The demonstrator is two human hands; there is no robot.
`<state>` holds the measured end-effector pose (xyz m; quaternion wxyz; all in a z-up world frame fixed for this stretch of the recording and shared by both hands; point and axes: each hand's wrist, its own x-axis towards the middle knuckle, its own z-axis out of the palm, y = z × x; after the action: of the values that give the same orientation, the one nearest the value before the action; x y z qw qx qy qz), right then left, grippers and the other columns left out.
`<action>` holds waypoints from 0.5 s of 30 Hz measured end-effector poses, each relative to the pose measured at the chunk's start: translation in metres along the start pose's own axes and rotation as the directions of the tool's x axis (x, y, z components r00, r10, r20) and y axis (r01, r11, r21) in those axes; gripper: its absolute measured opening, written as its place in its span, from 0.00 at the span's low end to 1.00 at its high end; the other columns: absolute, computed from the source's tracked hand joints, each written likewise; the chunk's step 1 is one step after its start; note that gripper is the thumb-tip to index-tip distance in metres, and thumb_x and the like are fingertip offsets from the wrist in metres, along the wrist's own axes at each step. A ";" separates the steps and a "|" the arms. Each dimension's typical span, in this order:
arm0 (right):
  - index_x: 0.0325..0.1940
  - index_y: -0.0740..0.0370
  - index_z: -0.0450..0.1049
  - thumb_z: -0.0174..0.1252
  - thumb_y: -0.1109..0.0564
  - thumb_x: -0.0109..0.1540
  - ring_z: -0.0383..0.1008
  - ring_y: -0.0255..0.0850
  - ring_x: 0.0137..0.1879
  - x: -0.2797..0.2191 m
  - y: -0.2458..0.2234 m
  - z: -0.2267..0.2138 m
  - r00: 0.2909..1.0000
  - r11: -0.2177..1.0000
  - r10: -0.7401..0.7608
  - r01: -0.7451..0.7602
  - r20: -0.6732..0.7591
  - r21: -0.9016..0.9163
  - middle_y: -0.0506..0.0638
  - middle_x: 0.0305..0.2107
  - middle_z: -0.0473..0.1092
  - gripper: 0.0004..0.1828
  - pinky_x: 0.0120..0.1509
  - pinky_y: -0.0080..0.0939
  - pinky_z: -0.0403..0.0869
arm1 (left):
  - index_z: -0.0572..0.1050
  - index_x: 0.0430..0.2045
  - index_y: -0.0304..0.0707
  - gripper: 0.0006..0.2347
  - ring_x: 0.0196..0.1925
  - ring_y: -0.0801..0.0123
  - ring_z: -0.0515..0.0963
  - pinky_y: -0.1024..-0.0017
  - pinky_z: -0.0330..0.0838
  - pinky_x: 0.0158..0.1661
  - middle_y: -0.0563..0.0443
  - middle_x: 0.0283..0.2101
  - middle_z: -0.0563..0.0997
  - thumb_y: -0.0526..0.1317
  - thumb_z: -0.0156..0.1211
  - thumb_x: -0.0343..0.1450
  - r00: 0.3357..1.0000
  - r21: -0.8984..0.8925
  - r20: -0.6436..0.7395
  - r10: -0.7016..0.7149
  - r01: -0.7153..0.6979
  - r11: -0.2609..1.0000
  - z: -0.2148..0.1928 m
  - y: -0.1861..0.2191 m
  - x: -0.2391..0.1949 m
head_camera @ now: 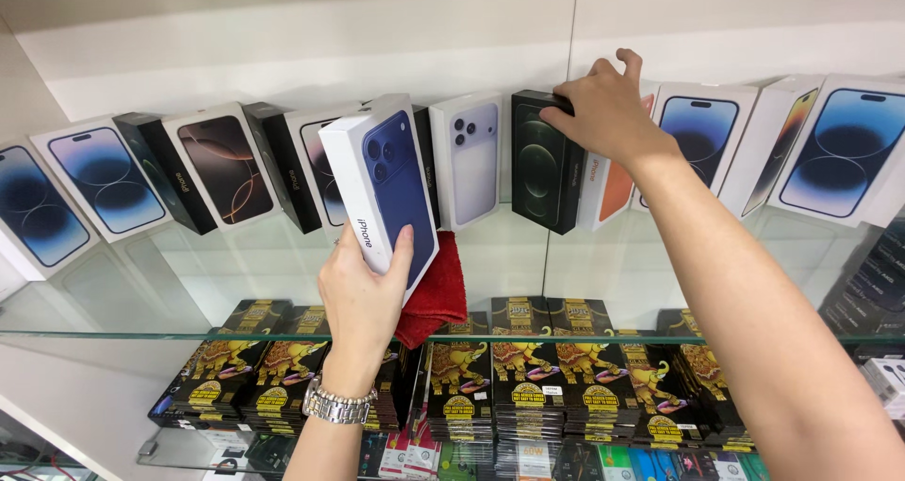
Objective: The person arranges iPhone boxes on a glass shelf, moving them into a neat row. They then wipe the glass shelf with a red cloth and adjust the boxes again.
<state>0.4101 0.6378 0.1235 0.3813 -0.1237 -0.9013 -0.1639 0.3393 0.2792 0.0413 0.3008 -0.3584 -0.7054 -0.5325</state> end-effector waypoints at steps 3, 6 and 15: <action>0.41 0.61 0.84 0.60 0.41 0.67 0.70 0.51 0.52 -0.005 -0.004 0.003 1.000 1.000 0.010 -0.010 -0.029 0.014 0.56 0.24 0.75 0.20 0.78 0.67 0.43 | 0.76 0.47 0.27 0.19 0.37 0.49 0.86 0.59 0.77 0.38 0.35 0.36 0.84 0.45 0.66 0.69 1.000 -0.002 0.006 -0.006 0.006 1.000 0.002 -0.002 -0.003; 0.40 0.62 0.84 0.60 0.42 0.67 0.70 0.52 0.51 -0.003 -0.006 0.004 0.999 1.000 -0.009 0.010 -0.043 0.028 0.55 0.23 0.74 0.20 0.77 0.68 0.43 | 0.76 0.48 0.27 0.20 0.36 0.49 0.86 0.59 0.77 0.38 0.34 0.35 0.85 0.45 0.66 0.69 0.999 0.013 0.016 -0.043 0.042 0.999 0.003 -0.004 -0.003; 0.38 0.61 0.84 0.59 0.41 0.67 0.71 0.52 0.50 0.001 -0.018 0.004 0.998 0.998 0.056 -0.056 -0.015 0.026 0.55 0.21 0.74 0.21 0.77 0.70 0.42 | 0.77 0.48 0.27 0.20 0.35 0.51 0.87 0.61 0.78 0.37 0.35 0.35 0.85 0.45 0.65 0.69 0.997 0.048 0.048 -0.055 0.053 0.997 0.003 -0.005 0.000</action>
<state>0.4006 0.6224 0.1182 0.3944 -0.1427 -0.8965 -0.1425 0.3351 0.2814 0.0378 0.2772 -0.3451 -0.7343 -0.5146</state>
